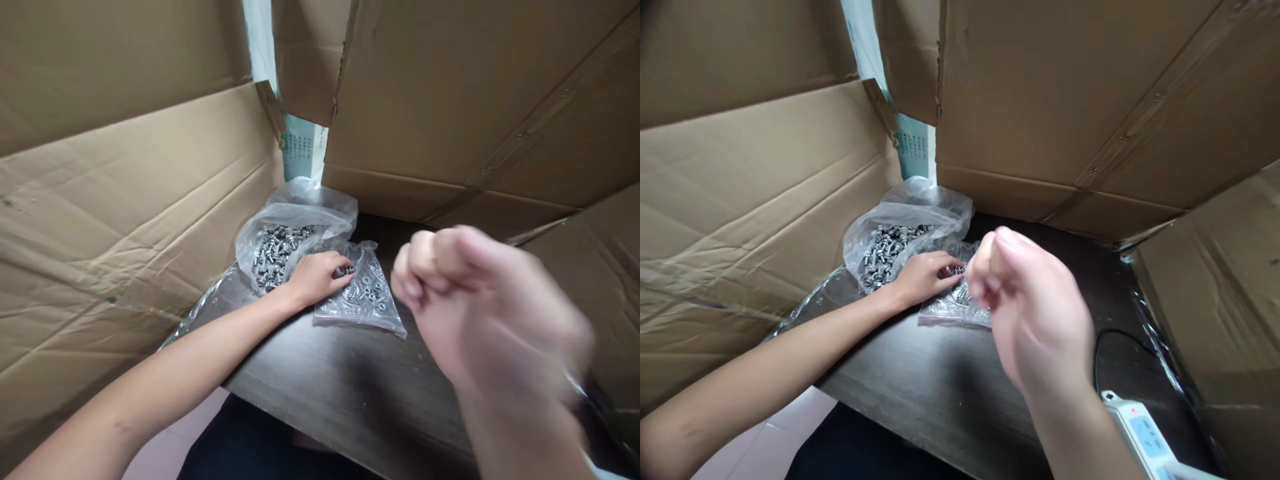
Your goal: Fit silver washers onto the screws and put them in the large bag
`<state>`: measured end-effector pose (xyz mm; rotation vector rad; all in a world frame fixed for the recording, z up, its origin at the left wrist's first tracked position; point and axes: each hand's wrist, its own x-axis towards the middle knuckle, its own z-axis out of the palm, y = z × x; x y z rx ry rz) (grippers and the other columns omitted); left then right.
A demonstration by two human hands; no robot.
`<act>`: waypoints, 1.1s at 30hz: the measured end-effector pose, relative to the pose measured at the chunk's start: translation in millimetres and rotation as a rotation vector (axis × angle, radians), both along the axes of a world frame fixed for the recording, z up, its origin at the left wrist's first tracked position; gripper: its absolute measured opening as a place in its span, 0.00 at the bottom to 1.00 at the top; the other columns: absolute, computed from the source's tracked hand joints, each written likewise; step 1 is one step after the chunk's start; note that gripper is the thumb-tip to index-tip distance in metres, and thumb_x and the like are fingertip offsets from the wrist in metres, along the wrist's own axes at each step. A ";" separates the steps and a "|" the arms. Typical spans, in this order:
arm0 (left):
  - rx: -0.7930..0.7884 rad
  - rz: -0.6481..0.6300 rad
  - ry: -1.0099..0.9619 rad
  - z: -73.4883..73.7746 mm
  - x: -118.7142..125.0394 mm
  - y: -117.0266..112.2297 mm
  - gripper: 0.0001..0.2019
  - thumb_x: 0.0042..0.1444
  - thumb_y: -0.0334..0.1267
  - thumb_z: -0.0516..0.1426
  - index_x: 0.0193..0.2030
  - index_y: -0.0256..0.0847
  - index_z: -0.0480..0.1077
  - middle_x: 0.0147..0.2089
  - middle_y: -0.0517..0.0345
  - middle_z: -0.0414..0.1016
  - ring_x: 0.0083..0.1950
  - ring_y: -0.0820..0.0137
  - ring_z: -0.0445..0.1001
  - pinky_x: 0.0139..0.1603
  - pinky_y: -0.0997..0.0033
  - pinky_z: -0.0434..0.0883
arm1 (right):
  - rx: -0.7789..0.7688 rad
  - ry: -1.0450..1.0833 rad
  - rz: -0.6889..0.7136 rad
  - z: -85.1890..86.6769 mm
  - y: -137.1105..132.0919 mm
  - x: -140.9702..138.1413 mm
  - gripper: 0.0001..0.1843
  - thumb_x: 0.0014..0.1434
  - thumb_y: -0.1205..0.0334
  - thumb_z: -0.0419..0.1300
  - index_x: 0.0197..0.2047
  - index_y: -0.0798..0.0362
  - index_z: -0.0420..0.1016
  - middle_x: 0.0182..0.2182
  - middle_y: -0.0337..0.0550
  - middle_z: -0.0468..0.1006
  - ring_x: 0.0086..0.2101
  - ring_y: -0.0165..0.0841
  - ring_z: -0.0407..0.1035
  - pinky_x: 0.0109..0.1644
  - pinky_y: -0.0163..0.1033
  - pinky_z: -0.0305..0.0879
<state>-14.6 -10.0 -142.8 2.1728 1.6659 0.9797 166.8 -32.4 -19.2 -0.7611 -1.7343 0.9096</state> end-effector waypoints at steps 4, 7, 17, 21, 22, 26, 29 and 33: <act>0.024 0.016 -0.027 -0.2 -1.0 1.5 0.10 0.62 0.40 0.63 0.48 0.41 0.79 0.42 0.55 0.82 0.40 0.67 0.79 0.43 0.68 0.74 | -0.095 -0.057 -0.281 -68.8 64.3 -18.8 0.32 0.66 0.44 0.56 0.18 0.49 0.46 0.16 0.34 0.48 0.17 0.26 0.44 0.21 0.37 0.43; 0.029 0.011 -0.043 1.2 -1.0 2.1 0.09 0.62 0.38 0.63 0.48 0.41 0.79 0.42 0.56 0.81 0.38 0.69 0.79 0.43 0.68 0.74 | 0.052 -0.301 -0.263 -107.3 87.7 -8.9 0.28 0.69 0.47 0.51 0.21 0.50 0.50 0.17 0.35 0.52 0.19 0.28 0.50 0.26 0.38 0.45; 0.109 -0.032 -0.075 -3.2 0.1 4.3 0.09 0.62 0.35 0.63 0.49 0.41 0.78 0.43 0.56 0.82 0.37 0.70 0.79 0.41 0.70 0.74 | 0.228 -0.527 0.029 -125.0 92.8 1.2 0.08 0.63 0.62 0.51 0.36 0.51 0.71 0.35 0.45 0.77 0.35 0.38 0.70 0.41 0.41 0.58; 0.118 -0.055 -0.059 -5.9 0.8 4.8 0.09 0.62 0.34 0.63 0.49 0.41 0.78 0.43 0.56 0.82 0.37 0.70 0.80 0.41 0.70 0.74 | 0.220 -0.488 0.098 -131.2 99.4 2.0 0.09 0.61 0.63 0.53 0.31 0.51 0.72 0.30 0.44 0.76 0.34 0.38 0.69 0.41 0.43 0.58; 0.122 -0.053 -0.055 -6.1 1.0 4.7 0.09 0.62 0.34 0.63 0.49 0.41 0.78 0.43 0.56 0.82 0.38 0.70 0.80 0.41 0.70 0.74 | 0.217 -0.478 0.110 -131.5 100.4 2.4 0.09 0.61 0.63 0.54 0.30 0.51 0.72 0.29 0.43 0.76 0.34 0.38 0.68 0.41 0.43 0.58; 0.129 -0.043 -0.043 -6.5 1.9 4.5 0.09 0.62 0.35 0.63 0.49 0.41 0.79 0.43 0.56 0.82 0.39 0.69 0.80 0.42 0.70 0.74 | 0.219 -0.473 0.129 -130.9 101.6 3.0 0.09 0.60 0.64 0.55 0.28 0.51 0.71 0.27 0.43 0.74 0.33 0.38 0.66 0.41 0.43 0.57; 0.108 -0.033 -0.035 -6.7 2.3 4.6 0.09 0.62 0.34 0.63 0.48 0.41 0.79 0.44 0.56 0.82 0.39 0.68 0.80 0.43 0.69 0.74 | 0.203 -0.493 0.144 -130.4 101.7 2.2 0.13 0.63 0.63 0.54 0.26 0.51 0.70 0.26 0.43 0.74 0.33 0.37 0.65 0.41 0.44 0.57; 0.096 -0.021 -0.024 -7.1 2.1 4.9 0.09 0.62 0.34 0.63 0.48 0.41 0.79 0.44 0.55 0.82 0.40 0.67 0.80 0.43 0.68 0.75 | 0.172 -0.520 0.135 -129.9 101.2 1.2 0.17 0.66 0.62 0.52 0.24 0.51 0.68 0.26 0.43 0.74 0.33 0.38 0.65 0.41 0.44 0.56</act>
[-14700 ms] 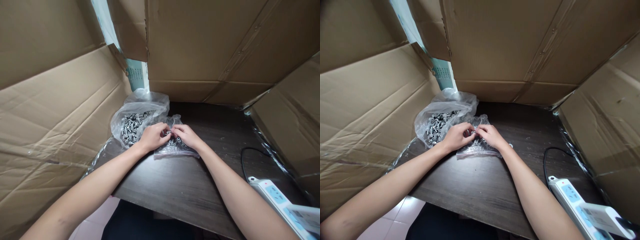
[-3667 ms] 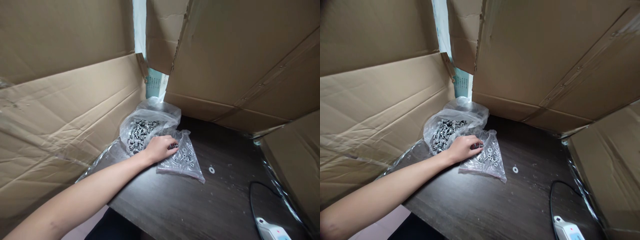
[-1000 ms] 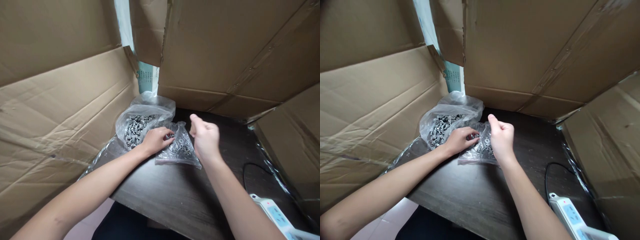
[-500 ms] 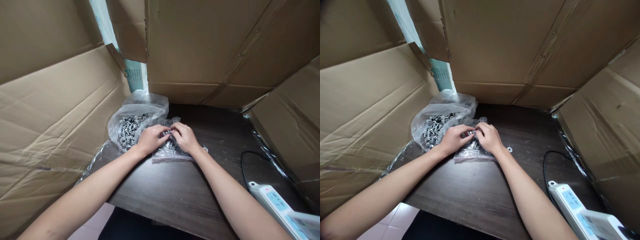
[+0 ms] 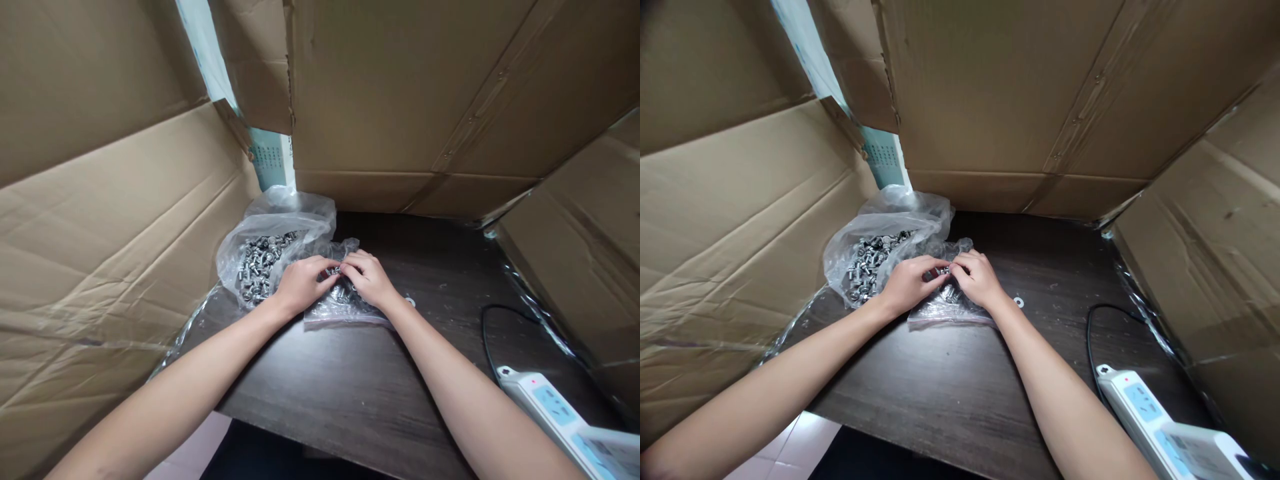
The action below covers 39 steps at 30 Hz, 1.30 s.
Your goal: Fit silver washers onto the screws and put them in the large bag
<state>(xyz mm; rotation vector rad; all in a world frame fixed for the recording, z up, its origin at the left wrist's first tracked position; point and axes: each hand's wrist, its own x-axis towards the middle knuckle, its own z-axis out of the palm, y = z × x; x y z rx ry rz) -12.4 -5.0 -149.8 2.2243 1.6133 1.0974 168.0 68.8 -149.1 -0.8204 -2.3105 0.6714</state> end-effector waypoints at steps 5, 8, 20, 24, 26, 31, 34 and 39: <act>-0.008 -0.003 -0.007 1.1 -0.6 -0.3 0.10 0.62 0.34 0.63 0.50 0.41 0.79 0.47 0.53 0.82 0.41 0.67 0.81 0.46 0.66 0.76 | -0.022 -0.002 -0.043 3.2 -3.1 0.1 0.07 0.62 0.64 0.55 0.35 0.51 0.74 0.34 0.44 0.77 0.39 0.39 0.67 0.45 0.46 0.55; -0.016 -0.006 -0.011 1.7 -0.9 -0.5 0.11 0.62 0.34 0.63 0.51 0.41 0.78 0.48 0.54 0.82 0.42 0.67 0.81 0.46 0.66 0.76 | -0.017 -0.035 -0.052 4.9 -4.2 0.5 0.06 0.61 0.64 0.56 0.35 0.51 0.74 0.35 0.44 0.78 0.40 0.40 0.67 0.46 0.46 0.54; -0.003 0.000 -0.007 1.9 -1.2 -0.5 0.09 0.62 0.34 0.63 0.49 0.41 0.79 0.43 0.56 0.82 0.39 0.67 0.80 0.43 0.68 0.75 | -0.044 -0.090 -0.035 5.3 -4.0 -0.8 0.16 0.68 0.60 0.52 0.29 0.52 0.71 0.32 0.43 0.78 0.40 0.40 0.66 0.46 0.46 0.52; -0.013 0.009 -0.009 2.8 -0.7 -0.8 0.10 0.62 0.34 0.63 0.50 0.43 0.78 0.44 0.57 0.82 0.40 0.67 0.80 0.44 0.68 0.75 | -0.059 -0.057 -0.063 4.7 -3.8 -0.5 0.10 0.66 0.62 0.54 0.34 0.51 0.74 0.34 0.42 0.78 0.41 0.40 0.67 0.48 0.46 0.53; -0.025 0.015 -0.007 2.9 -0.8 -0.7 0.10 0.62 0.34 0.63 0.50 0.43 0.79 0.44 0.57 0.82 0.39 0.68 0.80 0.43 0.68 0.75 | -0.058 -0.057 -0.064 4.1 -3.7 -0.4 0.08 0.64 0.62 0.56 0.33 0.51 0.73 0.33 0.42 0.77 0.41 0.40 0.67 0.48 0.46 0.53; -0.029 0.007 -0.001 3.2 -1.5 -0.4 0.10 0.62 0.34 0.62 0.50 0.42 0.78 0.44 0.56 0.82 0.39 0.68 0.80 0.43 0.68 0.75 | -0.045 -0.074 -0.051 4.3 -3.9 -0.9 0.12 0.66 0.61 0.54 0.31 0.52 0.71 0.32 0.42 0.77 0.40 0.40 0.66 0.46 0.45 0.53; -0.021 -0.003 -0.006 3.4 -1.4 -0.5 0.09 0.62 0.34 0.62 0.49 0.42 0.78 0.43 0.56 0.82 0.38 0.68 0.80 0.43 0.68 0.75 | -0.054 -0.077 -0.057 5.4 -4.1 -1.0 0.14 0.68 0.60 0.53 0.29 0.51 0.70 0.31 0.42 0.76 0.40 0.40 0.66 0.46 0.45 0.53; -0.019 0.007 -0.010 2.6 -1.0 -0.7 0.10 0.62 0.35 0.62 0.50 0.42 0.78 0.43 0.56 0.82 0.37 0.69 0.79 0.42 0.69 0.75 | -0.066 -0.069 -0.055 4.7 -3.4 -0.8 0.10 0.64 0.63 0.56 0.29 0.51 0.70 0.31 0.42 0.77 0.39 0.39 0.67 0.47 0.45 0.53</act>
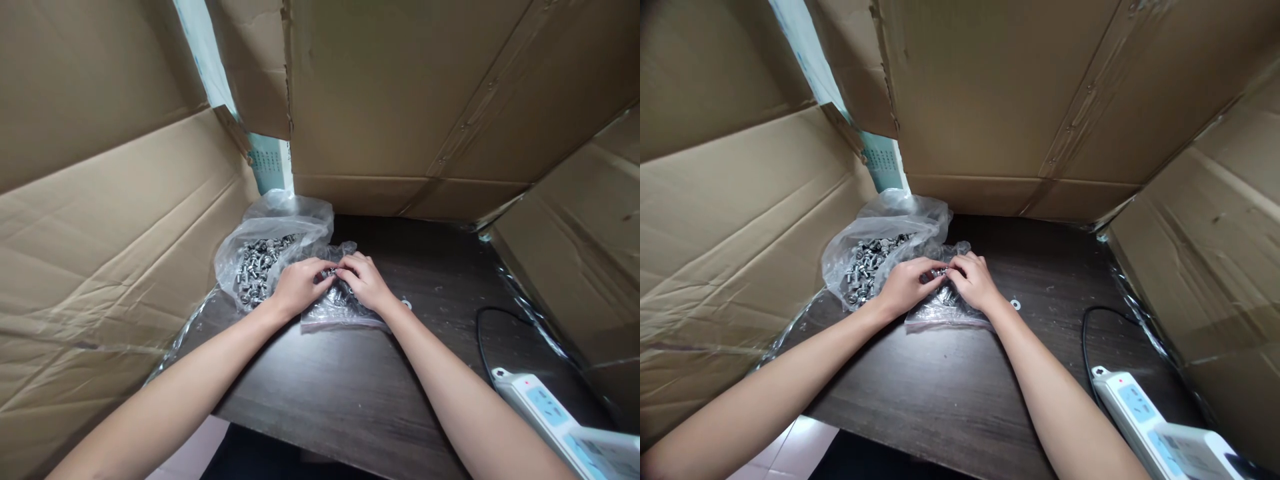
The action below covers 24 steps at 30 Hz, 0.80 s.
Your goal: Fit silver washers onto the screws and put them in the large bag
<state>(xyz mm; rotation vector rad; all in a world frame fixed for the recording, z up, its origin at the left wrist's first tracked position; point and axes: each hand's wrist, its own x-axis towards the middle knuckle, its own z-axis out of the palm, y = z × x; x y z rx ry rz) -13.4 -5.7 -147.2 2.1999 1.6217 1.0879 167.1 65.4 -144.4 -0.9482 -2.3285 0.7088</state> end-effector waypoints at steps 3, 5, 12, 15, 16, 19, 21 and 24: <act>-0.003 0.003 -0.002 0.1 0.1 -0.2 0.10 0.62 0.34 0.62 0.50 0.42 0.78 0.43 0.57 0.81 0.37 0.69 0.79 0.42 0.69 0.74 | 0.017 -0.002 0.003 -1.0 0.0 -0.6 0.11 0.64 0.63 0.55 0.29 0.51 0.70 0.31 0.42 0.77 0.39 0.39 0.66 0.46 0.45 0.54; -0.012 0.001 -0.003 0.8 0.2 -0.5 0.10 0.61 0.34 0.62 0.50 0.42 0.78 0.43 0.57 0.81 0.37 0.69 0.79 0.42 0.69 0.74 | 0.023 -0.005 0.003 -0.9 -0.3 -1.1 0.14 0.66 0.63 0.54 0.28 0.51 0.69 0.30 0.42 0.76 0.38 0.39 0.66 0.46 0.45 0.53; -0.020 0.004 -0.011 2.7 1.6 -1.3 0.10 0.62 0.34 0.62 0.49 0.42 0.78 0.43 0.57 0.82 0.37 0.69 0.79 0.43 0.69 0.74 | 0.005 -0.006 0.009 -1.0 -0.4 -0.1 0.12 0.65 0.63 0.55 0.28 0.52 0.69 0.29 0.41 0.75 0.38 0.39 0.66 0.45 0.44 0.53; -0.019 0.002 -0.008 2.0 1.5 -1.5 0.09 0.62 0.35 0.62 0.49 0.42 0.78 0.43 0.58 0.82 0.37 0.69 0.79 0.42 0.69 0.74 | 0.029 -0.002 0.001 -2.7 -0.2 -0.4 0.11 0.63 0.63 0.56 0.28 0.51 0.69 0.28 0.41 0.74 0.37 0.39 0.66 0.45 0.44 0.53; -0.020 -0.001 -0.008 1.8 1.3 -1.5 0.09 0.62 0.35 0.62 0.49 0.42 0.78 0.43 0.58 0.82 0.37 0.69 0.79 0.42 0.69 0.74 | 0.032 -0.002 -0.001 -3.0 -0.2 -0.7 0.11 0.63 0.63 0.55 0.28 0.51 0.68 0.28 0.41 0.74 0.37 0.38 0.66 0.45 0.44 0.53; -0.031 0.000 -0.007 1.5 1.0 -1.4 0.09 0.62 0.35 0.62 0.49 0.43 0.78 0.42 0.57 0.81 0.37 0.69 0.79 0.42 0.69 0.74 | 0.025 -0.010 0.002 -2.8 -0.4 -1.5 0.16 0.67 0.61 0.53 0.26 0.52 0.66 0.27 0.42 0.73 0.36 0.38 0.66 0.44 0.44 0.53; -0.040 0.010 -0.003 1.6 1.2 -1.2 0.09 0.61 0.35 0.62 0.49 0.42 0.78 0.42 0.57 0.82 0.37 0.69 0.79 0.41 0.69 0.74 | 0.021 -0.021 0.005 -1.9 -0.4 -1.6 0.18 0.68 0.59 0.52 0.25 0.52 0.66 0.26 0.42 0.73 0.36 0.38 0.65 0.44 0.44 0.53; -0.054 0.028 0.007 1.9 2.0 -1.1 0.10 0.61 0.36 0.63 0.49 0.42 0.77 0.42 0.57 0.82 0.37 0.68 0.80 0.41 0.69 0.74 | 0.014 -0.017 0.009 -0.9 -0.5 -1.0 0.17 0.67 0.61 0.52 0.26 0.51 0.67 0.27 0.42 0.74 0.36 0.38 0.66 0.44 0.45 0.54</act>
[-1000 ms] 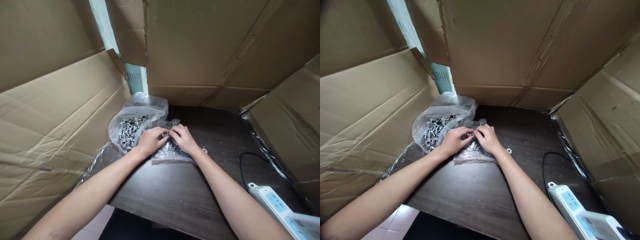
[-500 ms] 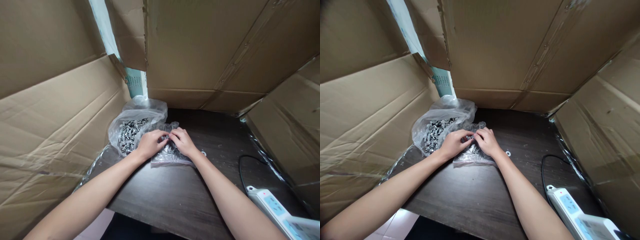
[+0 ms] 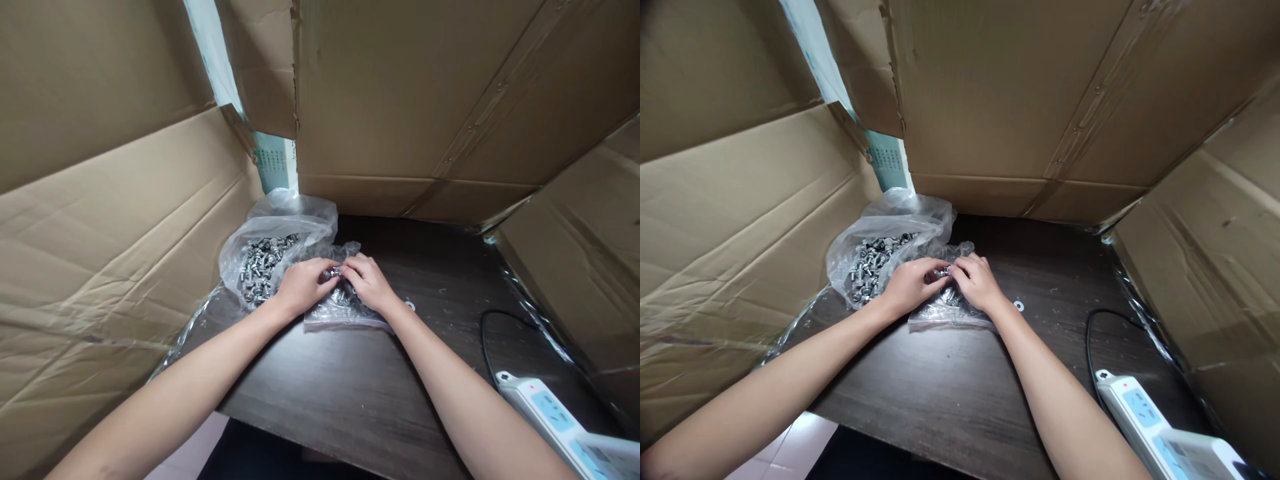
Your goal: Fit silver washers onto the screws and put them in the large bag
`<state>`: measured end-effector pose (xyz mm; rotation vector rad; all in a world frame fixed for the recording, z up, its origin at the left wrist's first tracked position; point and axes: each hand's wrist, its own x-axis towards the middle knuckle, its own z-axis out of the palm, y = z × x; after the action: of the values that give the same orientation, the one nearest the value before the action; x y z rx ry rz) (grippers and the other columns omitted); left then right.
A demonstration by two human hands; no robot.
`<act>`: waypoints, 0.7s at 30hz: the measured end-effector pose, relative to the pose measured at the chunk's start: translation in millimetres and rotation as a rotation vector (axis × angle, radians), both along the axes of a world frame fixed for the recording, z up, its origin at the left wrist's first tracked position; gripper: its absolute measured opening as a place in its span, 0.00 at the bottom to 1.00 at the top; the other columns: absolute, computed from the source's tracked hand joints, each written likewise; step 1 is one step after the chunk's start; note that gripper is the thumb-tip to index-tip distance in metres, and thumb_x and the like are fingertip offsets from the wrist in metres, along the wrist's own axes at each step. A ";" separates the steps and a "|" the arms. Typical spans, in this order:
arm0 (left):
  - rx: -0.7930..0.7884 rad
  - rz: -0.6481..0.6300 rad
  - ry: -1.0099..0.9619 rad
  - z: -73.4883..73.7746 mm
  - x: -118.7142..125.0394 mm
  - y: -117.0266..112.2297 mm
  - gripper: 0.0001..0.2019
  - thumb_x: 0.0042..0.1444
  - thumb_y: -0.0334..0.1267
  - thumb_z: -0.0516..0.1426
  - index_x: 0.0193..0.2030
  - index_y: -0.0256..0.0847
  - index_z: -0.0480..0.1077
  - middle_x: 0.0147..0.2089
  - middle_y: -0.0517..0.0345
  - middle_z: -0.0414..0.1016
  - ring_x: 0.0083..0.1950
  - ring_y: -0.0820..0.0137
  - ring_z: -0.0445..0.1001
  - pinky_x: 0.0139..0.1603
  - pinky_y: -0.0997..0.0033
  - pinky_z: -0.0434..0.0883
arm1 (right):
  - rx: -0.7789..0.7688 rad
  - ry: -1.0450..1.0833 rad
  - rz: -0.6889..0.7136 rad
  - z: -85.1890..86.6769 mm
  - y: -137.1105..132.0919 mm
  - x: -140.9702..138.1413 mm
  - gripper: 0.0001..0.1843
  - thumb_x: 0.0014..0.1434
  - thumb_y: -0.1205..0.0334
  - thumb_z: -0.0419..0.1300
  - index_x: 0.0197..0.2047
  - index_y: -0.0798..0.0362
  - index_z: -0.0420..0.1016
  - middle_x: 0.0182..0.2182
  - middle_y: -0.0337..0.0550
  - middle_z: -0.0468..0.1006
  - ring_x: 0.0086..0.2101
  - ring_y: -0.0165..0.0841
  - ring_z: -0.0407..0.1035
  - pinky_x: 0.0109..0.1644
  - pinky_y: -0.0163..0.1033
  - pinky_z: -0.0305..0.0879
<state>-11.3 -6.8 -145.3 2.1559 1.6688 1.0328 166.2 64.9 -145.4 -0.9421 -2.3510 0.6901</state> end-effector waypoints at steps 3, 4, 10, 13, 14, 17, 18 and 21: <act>-0.022 0.010 -0.001 0.4 0.7 -0.2 0.10 0.61 0.36 0.63 0.49 0.42 0.77 0.43 0.58 0.82 0.37 0.67 0.80 0.41 0.69 0.74 | -0.006 0.015 0.000 -0.2 -0.2 0.3 0.12 0.64 0.63 0.55 0.27 0.51 0.68 0.29 0.42 0.75 0.37 0.38 0.66 0.45 0.44 0.54; -0.030 0.013 -0.001 0.6 0.7 -0.3 0.10 0.61 0.36 0.63 0.49 0.42 0.77 0.43 0.58 0.82 0.37 0.67 0.80 0.40 0.69 0.74 | -0.003 0.016 -0.002 -0.5 -0.2 0.1 0.11 0.63 0.64 0.56 0.27 0.51 0.69 0.29 0.41 0.75 0.37 0.38 0.66 0.45 0.44 0.54; -0.029 0.003 0.010 1.6 0.0 -1.0 0.10 0.61 0.36 0.63 0.49 0.43 0.78 0.42 0.59 0.82 0.37 0.68 0.80 0.40 0.70 0.73 | 0.037 -0.022 -0.002 -1.5 0.0 -1.1 0.18 0.69 0.59 0.52 0.25 0.52 0.66 0.26 0.42 0.72 0.36 0.38 0.65 0.43 0.44 0.54; -0.030 0.008 0.016 1.6 -0.1 -0.8 0.09 0.60 0.36 0.63 0.48 0.43 0.78 0.41 0.58 0.82 0.37 0.68 0.79 0.39 0.70 0.73 | 0.030 -0.018 0.005 -0.9 0.0 -0.4 0.19 0.69 0.59 0.52 0.25 0.52 0.66 0.25 0.42 0.72 0.35 0.38 0.65 0.43 0.44 0.54; -0.033 0.010 0.017 1.5 -0.1 -0.7 0.09 0.60 0.36 0.63 0.48 0.43 0.78 0.42 0.58 0.82 0.37 0.68 0.79 0.39 0.70 0.73 | 0.024 -0.013 0.008 -0.8 0.1 -0.1 0.18 0.68 0.60 0.52 0.26 0.52 0.66 0.26 0.42 0.72 0.35 0.38 0.66 0.43 0.44 0.54; -0.032 0.012 0.021 0.6 -0.4 -0.1 0.10 0.61 0.36 0.63 0.48 0.43 0.78 0.42 0.58 0.82 0.37 0.68 0.79 0.40 0.70 0.73 | 0.022 -0.005 0.009 -1.7 0.4 0.2 0.13 0.64 0.63 0.56 0.27 0.52 0.68 0.28 0.41 0.75 0.37 0.38 0.66 0.45 0.44 0.54; -0.028 0.009 0.025 0.2 -0.6 0.1 0.10 0.61 0.36 0.63 0.48 0.43 0.79 0.42 0.58 0.82 0.37 0.68 0.79 0.40 0.70 0.73 | 0.028 -0.005 0.006 -2.2 0.6 0.0 0.12 0.64 0.64 0.56 0.27 0.51 0.68 0.29 0.41 0.75 0.37 0.38 0.66 0.45 0.44 0.55; -0.011 -0.003 0.040 -0.3 -1.3 0.4 0.09 0.61 0.36 0.63 0.47 0.43 0.79 0.41 0.57 0.82 0.37 0.67 0.79 0.39 0.70 0.73 | 0.050 -0.015 0.001 -3.2 0.6 -1.0 0.15 0.66 0.62 0.55 0.26 0.51 0.67 0.26 0.41 0.74 0.36 0.38 0.66 0.44 0.44 0.54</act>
<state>-12.6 -6.4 -145.6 2.1862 1.6838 0.9835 165.2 65.5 -148.5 -0.9276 -2.3712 0.6235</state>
